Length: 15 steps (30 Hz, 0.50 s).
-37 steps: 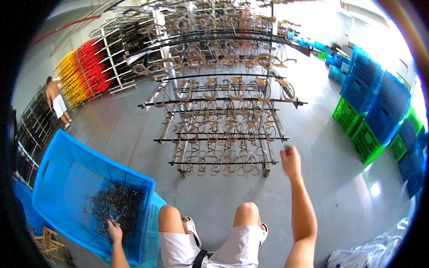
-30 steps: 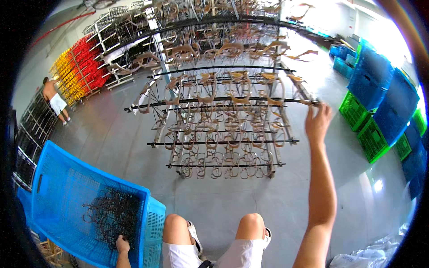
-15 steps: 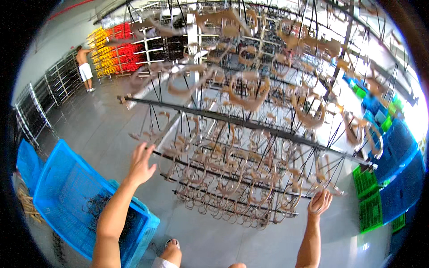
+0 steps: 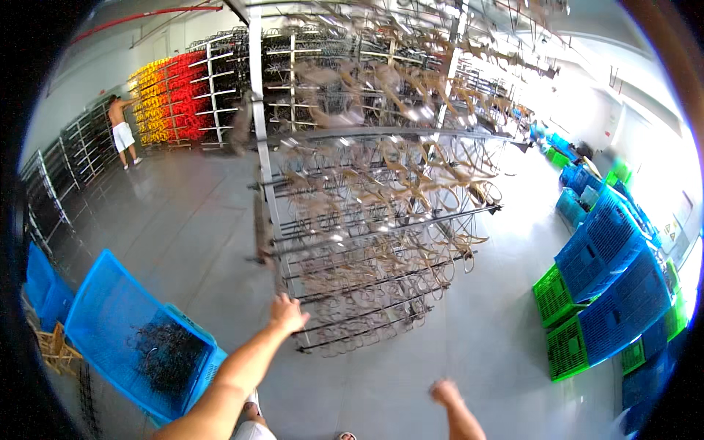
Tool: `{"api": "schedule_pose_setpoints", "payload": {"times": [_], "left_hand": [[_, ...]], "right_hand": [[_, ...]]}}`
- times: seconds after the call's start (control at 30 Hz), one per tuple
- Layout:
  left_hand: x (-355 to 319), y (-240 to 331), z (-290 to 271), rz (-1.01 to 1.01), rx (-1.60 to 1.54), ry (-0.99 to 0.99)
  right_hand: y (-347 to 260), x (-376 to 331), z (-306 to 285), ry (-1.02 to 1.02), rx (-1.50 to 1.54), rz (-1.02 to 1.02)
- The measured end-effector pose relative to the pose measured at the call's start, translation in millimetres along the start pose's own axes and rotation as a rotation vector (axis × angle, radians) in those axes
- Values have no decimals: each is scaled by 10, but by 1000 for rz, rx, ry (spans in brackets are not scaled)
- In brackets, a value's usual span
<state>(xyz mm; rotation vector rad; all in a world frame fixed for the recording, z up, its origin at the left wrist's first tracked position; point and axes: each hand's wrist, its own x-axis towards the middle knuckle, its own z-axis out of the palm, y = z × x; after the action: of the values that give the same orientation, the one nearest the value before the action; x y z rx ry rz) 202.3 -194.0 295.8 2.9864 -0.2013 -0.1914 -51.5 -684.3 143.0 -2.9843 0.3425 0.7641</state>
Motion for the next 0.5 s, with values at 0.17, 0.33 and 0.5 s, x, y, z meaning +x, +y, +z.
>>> {"api": "schedule_pose_setpoints", "payload": {"times": [0.17,0.33,0.5], "left_hand": [[-427,1056,607,423,-354,266],[-802,41,1556,347,-750,-325],[-1868,-1907,1608,-324,-798,-483]], "right_hand": [[-1759,-1019,-1071,-508,266,-635],[-3476,-1262,-3278,-191,416,-890],[-4913,-481,-5260,1130,488,-1213]]}}
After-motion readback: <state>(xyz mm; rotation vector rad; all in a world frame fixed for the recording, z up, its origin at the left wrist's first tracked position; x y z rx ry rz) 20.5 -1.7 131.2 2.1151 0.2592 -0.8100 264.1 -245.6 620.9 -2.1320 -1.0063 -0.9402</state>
